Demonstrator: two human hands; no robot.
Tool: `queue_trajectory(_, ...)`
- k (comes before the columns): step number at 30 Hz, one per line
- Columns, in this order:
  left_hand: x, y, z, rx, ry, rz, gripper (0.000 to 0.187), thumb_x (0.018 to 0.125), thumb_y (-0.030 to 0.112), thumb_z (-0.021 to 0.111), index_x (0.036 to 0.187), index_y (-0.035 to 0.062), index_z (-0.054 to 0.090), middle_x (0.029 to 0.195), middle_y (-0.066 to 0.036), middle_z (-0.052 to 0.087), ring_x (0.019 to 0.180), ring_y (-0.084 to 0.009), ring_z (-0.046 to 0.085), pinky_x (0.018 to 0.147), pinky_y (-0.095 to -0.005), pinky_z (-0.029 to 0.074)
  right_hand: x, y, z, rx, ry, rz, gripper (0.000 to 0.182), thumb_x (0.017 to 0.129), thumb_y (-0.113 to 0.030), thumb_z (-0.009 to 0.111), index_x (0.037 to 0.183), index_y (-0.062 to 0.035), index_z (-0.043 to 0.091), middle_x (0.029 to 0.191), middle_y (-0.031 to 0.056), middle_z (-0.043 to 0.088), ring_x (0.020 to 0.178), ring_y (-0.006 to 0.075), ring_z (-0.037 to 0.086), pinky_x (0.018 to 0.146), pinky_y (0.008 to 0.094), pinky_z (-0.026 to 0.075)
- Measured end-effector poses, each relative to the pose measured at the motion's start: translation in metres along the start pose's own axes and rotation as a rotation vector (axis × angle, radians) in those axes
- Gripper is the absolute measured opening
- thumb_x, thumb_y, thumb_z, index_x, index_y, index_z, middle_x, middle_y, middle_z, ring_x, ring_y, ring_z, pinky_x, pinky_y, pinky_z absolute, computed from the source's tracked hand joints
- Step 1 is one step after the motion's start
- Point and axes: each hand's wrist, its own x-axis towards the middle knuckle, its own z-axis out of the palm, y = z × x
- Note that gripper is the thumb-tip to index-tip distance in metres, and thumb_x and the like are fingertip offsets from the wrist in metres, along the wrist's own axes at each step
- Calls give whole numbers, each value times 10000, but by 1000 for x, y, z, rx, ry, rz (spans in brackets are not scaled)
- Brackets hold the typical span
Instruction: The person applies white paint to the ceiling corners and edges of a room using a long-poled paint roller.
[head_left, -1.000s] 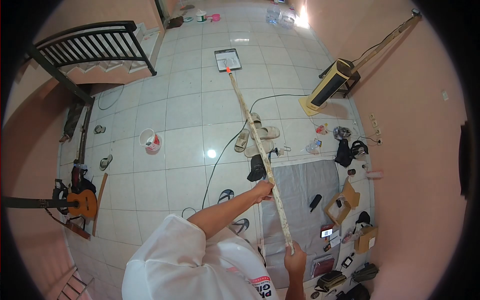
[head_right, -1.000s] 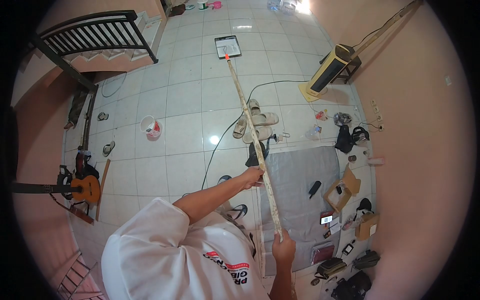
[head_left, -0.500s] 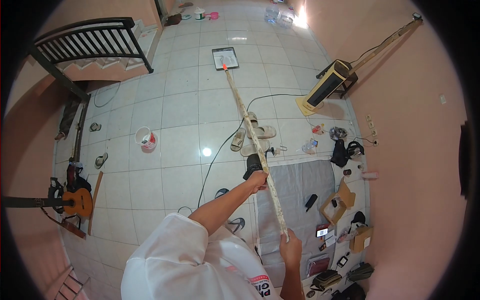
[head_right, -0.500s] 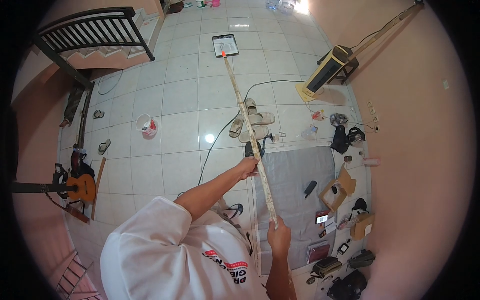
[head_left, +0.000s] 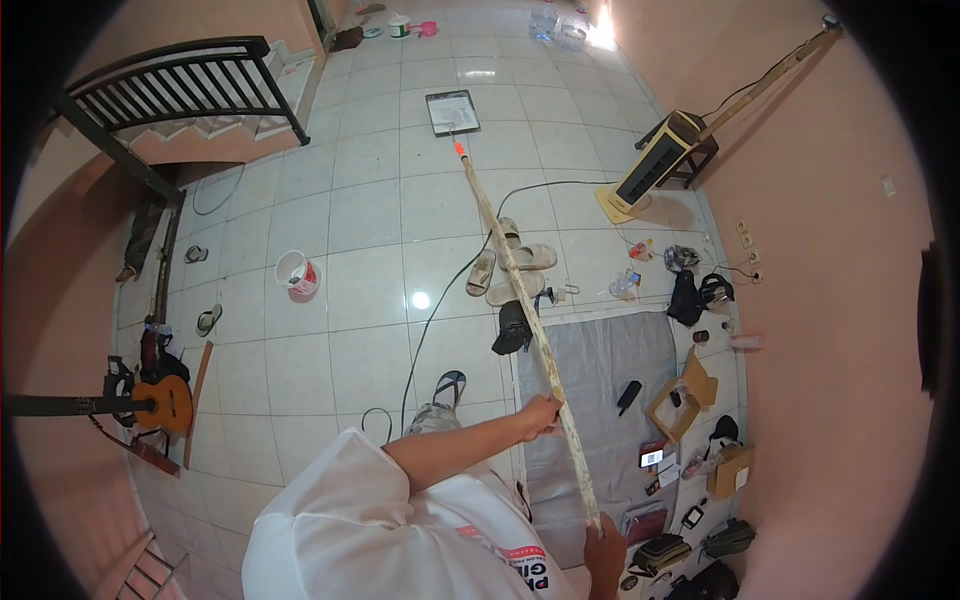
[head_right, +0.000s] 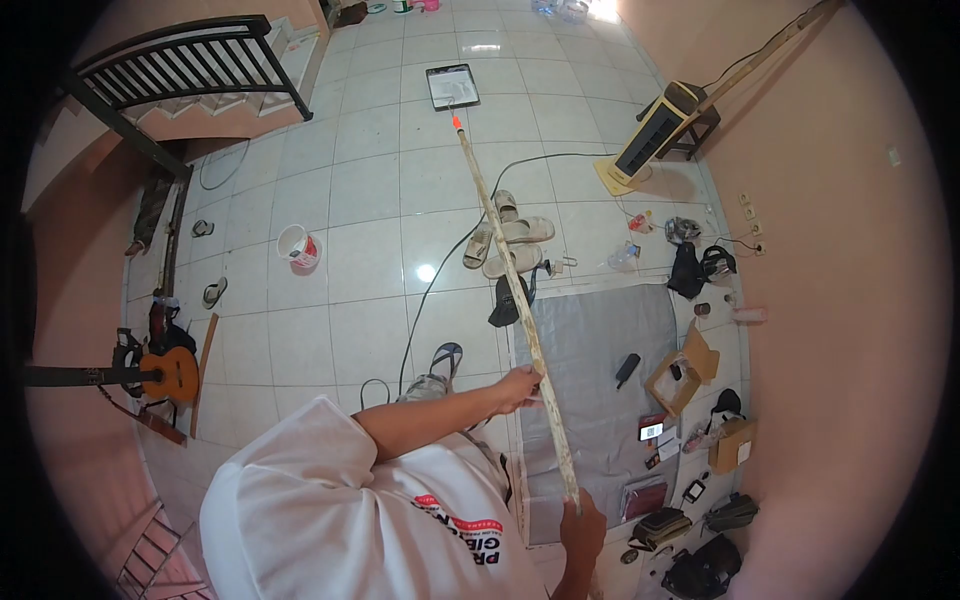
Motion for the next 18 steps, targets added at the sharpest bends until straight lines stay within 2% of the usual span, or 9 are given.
queue_trajectory(2,-10,-5,9,-34,25,4,193,975,224,497,1111,101,558,895,-18,571,801,-160,581,772,-432,562,-3,3,-3,-18,-18,13,292,889,-294,602,1104,-102,649,809,251,653,785,467,628,666,517,497)
queue_trajectory(5,0,5,1,-3,56,-7,198,965,222,503,1103,90,556,911,-22,576,812,-161,576,772,-436,561,4,4,4,21,20,-77,292,886,-287,603,1099,-93,650,806,251,653,778,466,630,662,514,498)
queue_trajectory(6,7,13,-6,37,58,-13,191,990,248,487,1104,105,543,975,-33,612,892,-194,610,829,-451,537,14,-2,12,60,47,-115,289,886,-284,603,1095,-91,651,805,251,653,776,465,631,659,514,497)
queue_trajectory(7,15,22,-14,48,66,3,190,990,244,487,1101,102,548,976,-37,617,891,-197,616,827,-450,538,21,-8,18,99,73,-151,286,886,-280,603,1092,-88,653,803,252,653,775,464,632,657,514,497)
queue_trajectory(10,25,38,-31,77,69,38,189,991,232,486,1089,90,562,980,-49,628,892,-205,632,824,-447,542,36,-30,26,71,7,-37,289,879,-258,614,1066,-41,656,848,267,645,807,462,626,677,484,498)
queue_trajectory(12,21,42,-32,79,43,37,189,993,227,483,1080,82,568,982,-55,631,896,-209,639,825,-446,546,33,-25,24,61,39,-74,289,876,-245,617,1072,-37,659,837,266,646,801,463,628,676,482,499)
queue_trajectory(15,14,24,-18,56,8,43,188,996,222,481,1075,76,568,978,-58,631,888,-205,634,823,-436,555,19,-9,14,91,84,-135,281,872,-227,619,1068,-29,661,801,262,645,784,466,630,665,473,502)
queue_trajectory(18,10,5,-4,27,-3,43,189,985,198,481,1081,53,554,928,-66,610,841,-199,642,768,-425,593,8,5,4,80,77,-135,279,869,-220,620,1061,-22,659,785,255,646,782,463,632,660,462,505)
